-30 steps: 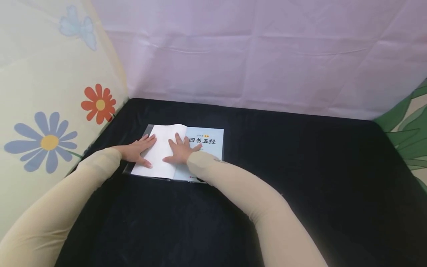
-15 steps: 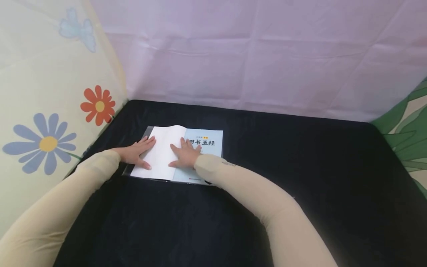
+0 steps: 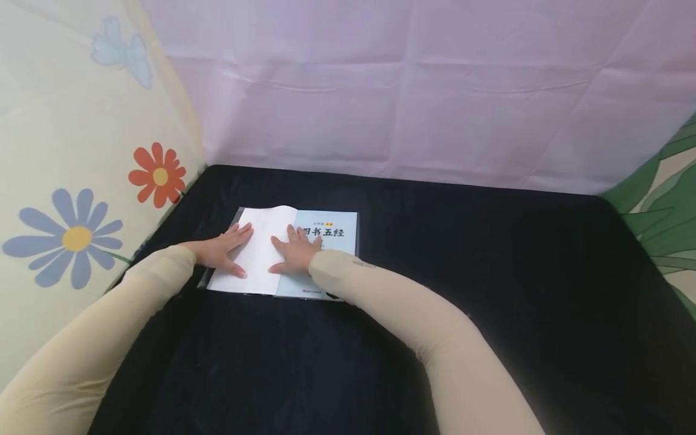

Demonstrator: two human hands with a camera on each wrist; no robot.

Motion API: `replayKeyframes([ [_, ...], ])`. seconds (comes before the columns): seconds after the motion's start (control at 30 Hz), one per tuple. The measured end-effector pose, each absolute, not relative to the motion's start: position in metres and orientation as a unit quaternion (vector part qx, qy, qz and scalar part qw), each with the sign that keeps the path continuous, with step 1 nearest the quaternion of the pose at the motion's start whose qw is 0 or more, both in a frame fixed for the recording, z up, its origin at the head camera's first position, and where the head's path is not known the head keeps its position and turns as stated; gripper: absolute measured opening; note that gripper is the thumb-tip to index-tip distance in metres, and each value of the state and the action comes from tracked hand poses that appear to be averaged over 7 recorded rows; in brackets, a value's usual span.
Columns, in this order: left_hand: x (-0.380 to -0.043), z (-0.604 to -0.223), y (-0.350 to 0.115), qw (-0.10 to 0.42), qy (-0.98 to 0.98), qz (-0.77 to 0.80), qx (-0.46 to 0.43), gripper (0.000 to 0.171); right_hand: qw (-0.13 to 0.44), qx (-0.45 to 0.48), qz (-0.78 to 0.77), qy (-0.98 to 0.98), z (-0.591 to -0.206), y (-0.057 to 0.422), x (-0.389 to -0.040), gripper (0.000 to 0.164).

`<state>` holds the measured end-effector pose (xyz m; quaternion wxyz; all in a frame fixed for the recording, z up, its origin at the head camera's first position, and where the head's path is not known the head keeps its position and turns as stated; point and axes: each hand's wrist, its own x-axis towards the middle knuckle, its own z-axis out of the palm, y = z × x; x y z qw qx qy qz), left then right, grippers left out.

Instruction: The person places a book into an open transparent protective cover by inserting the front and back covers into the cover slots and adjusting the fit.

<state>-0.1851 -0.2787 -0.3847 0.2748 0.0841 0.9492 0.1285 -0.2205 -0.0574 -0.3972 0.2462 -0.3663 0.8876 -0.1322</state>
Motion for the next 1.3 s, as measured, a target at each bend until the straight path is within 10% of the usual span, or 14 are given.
replayKeyframes([
  [1.3, -0.189, -0.381, -0.274, 0.290, 0.946, 0.118, 0.085, 0.111, 0.242, -0.369, -0.192, 0.877, -0.399, -0.071, -0.230, 0.069],
])
